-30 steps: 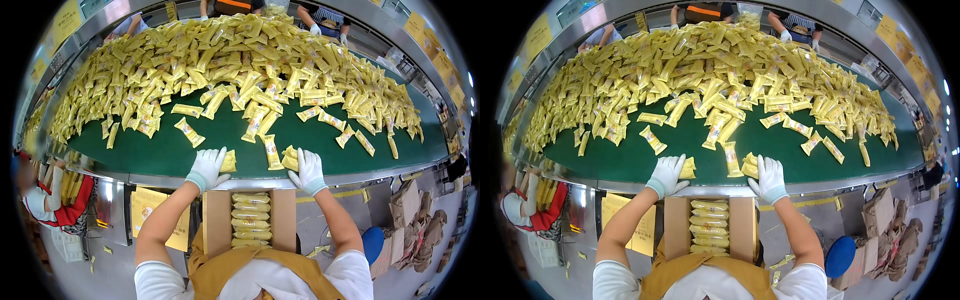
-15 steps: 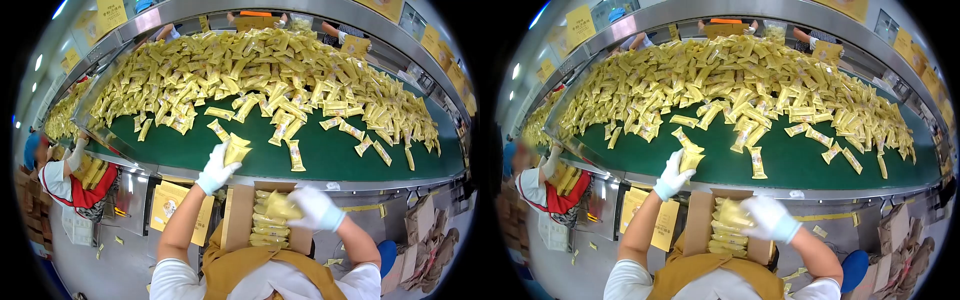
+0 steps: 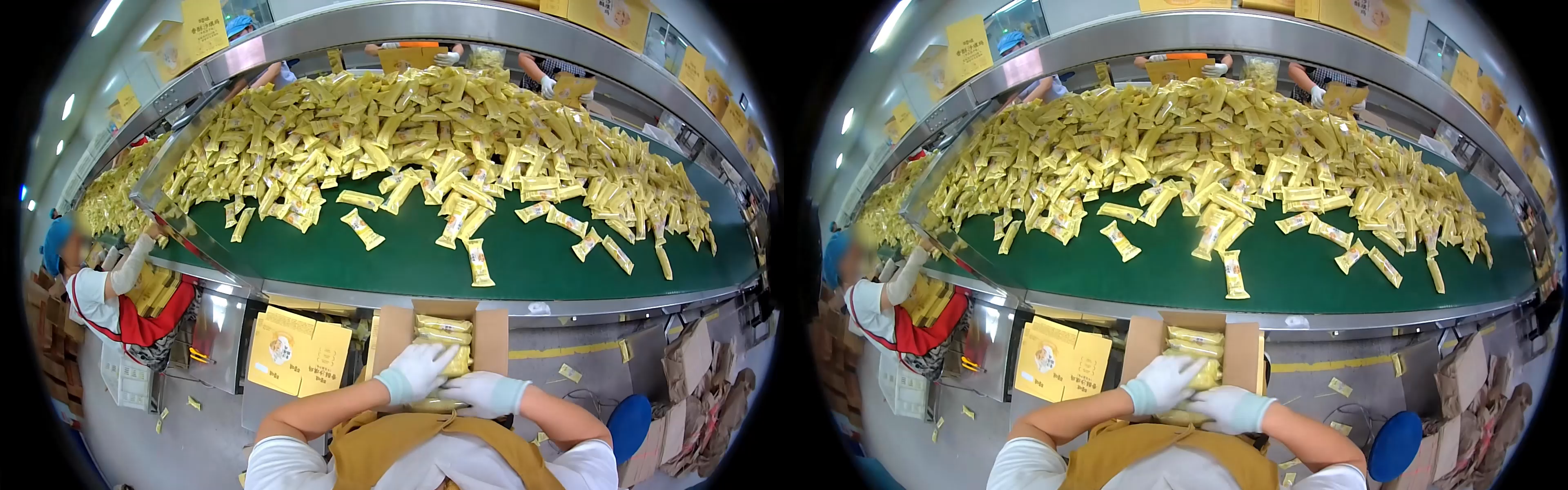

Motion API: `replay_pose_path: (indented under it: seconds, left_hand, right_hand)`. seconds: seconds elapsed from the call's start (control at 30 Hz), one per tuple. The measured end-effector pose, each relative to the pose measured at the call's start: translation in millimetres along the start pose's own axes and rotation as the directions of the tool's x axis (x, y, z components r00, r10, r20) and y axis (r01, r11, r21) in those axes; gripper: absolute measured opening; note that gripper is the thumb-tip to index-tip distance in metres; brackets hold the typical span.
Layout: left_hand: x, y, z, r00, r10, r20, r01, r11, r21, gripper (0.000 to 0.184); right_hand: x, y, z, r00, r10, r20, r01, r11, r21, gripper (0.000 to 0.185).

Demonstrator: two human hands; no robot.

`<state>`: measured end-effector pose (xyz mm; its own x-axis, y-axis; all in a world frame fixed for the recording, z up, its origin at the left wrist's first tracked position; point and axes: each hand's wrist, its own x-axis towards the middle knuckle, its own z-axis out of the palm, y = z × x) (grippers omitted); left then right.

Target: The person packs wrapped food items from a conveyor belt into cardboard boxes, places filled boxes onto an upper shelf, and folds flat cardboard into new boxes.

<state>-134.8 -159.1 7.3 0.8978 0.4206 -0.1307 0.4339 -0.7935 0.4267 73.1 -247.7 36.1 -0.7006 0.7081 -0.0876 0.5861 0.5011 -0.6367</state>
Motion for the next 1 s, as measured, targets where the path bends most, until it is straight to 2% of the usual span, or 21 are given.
replay_pose_path:
  seconds: [0.07,0.1,0.13,0.17,0.23,0.3,0.33,0.37,0.43,0.5,0.53,0.57,0.63,0.7,0.73,0.77,0.8,0.83,0.9,0.93,1.0]
  left_hand:
    - [-10,10,9,0.994,0.097,-0.047,-0.092,0.992,0.087,0.077]
    - [-13,15,10,0.987,0.148,-0.065,-0.139,0.982,0.131,0.078]
    - [-16,24,5,0.993,0.115,0.027,-0.118,0.976,0.181,0.089]
    - [-15,25,8,0.993,0.114,0.021,-0.116,0.97,0.216,0.092]
    - [-14,26,17,0.994,0.106,0.007,-0.104,0.954,0.282,0.097]
    - [-10,30,16,0.995,0.082,0.054,-0.094,0.951,0.295,0.099]
    - [-9,30,15,0.995,0.069,0.078,-0.09,0.949,0.303,0.1]
    - [-11,29,15,0.994,0.079,0.075,-0.097,0.952,0.29,0.098]
    - [-13,25,13,0.993,0.113,0.036,-0.118,0.967,0.224,0.093]
    - [-18,21,8,0.984,0.167,-0.068,-0.162,0.984,0.067,0.084]
    - [-24,20,5,0.972,0.192,-0.138,-0.199,0.979,-0.036,0.078]
    - [-32,19,-1,0.949,0.127,-0.288,-0.165,0.98,-0.115,0.071]
    - [-52,12,-12,0.838,-0.042,-0.544,-0.141,0.947,-0.289,0.059]
    - [-65,-1,-11,0.51,-0.214,-0.833,-0.005,0.968,-0.252,0.047]
    - [-66,-7,-13,0.416,-0.369,-0.831,0.025,0.918,-0.395,0.045]
    - [-67,-13,-13,0.313,-0.517,-0.797,0.039,0.845,-0.533,0.043]
    - [-67,-30,3,0.302,-0.713,-0.632,-0.128,0.627,-0.768,0.043]
    - [-68,-52,27,0.422,-0.717,-0.555,-0.02,0.605,-0.796,0.045]
    - [-70,-83,75,0.62,-0.704,-0.346,0.204,0.571,-0.795,0.051]
    - [-65,-64,82,0.718,-0.664,-0.21,0.187,0.474,-0.86,0.071]
    - [-41,-80,127,0.846,-0.469,-0.254,0.012,0.493,-0.87,0.078]
  right_hand:
    - [-19,-21,-54,0.984,0.175,0.034,-0.178,0.975,0.135,0.024]
    - [-23,-14,-56,0.944,0.296,-0.144,-0.275,0.95,0.151,0.024]
    - [-20,-4,-57,0.868,0.358,-0.344,-0.354,0.932,0.075,0.028]
    - [-13,9,-57,0.754,0.383,-0.534,-0.443,0.897,0.018,0.032]
    - [12,41,-50,0.522,0.271,-0.809,-0.52,0.852,-0.05,0.038]
    - [39,67,-46,0.584,0.425,-0.692,-0.576,0.818,0.017,0.045]
    - [52,73,-47,0.642,0.577,-0.505,-0.616,0.78,0.109,0.053]
    - [65,76,-47,0.599,0.709,-0.373,-0.714,0.683,0.152,0.058]
    - [72,106,-33,0.612,0.731,-0.302,-0.71,0.676,0.197,0.057]
    - [67,104,-28,0.636,0.685,-0.355,-0.705,0.703,0.094,0.051]
    - [56,86,-31,0.684,0.564,-0.462,-0.609,0.79,0.062,0.04]
    - [44,82,-27,0.727,0.401,-0.558,-0.483,0.875,0.0,0.029]
    - [23,54,-41,0.761,0.267,-0.591,-0.426,0.893,-0.144,0.02]
    - [6,38,-46,0.636,0.12,-0.762,-0.346,0.927,-0.143,0.019]
    - [1,28,-52,0.547,0.117,-0.829,-0.315,0.946,-0.075,0.019]
    - [-3,29,-53,0.479,0.134,-0.868,-0.356,0.933,-0.052,0.019]
    - [-6,27,-55,0.395,0.204,-0.896,-0.391,0.92,0.037,0.016]
    - [-8,26,-56,0.305,0.271,-0.913,-0.417,0.9,0.128,0.013]
    - [-10,45,-48,0.252,0.403,-0.88,-0.49,0.837,0.243,0.011]
    - [-9,57,-47,0.221,0.466,-0.857,-0.523,0.798,0.299,0.012]
    - [-8,73,-52,0.321,0.5,-0.804,-0.52,0.803,0.292,0.015]
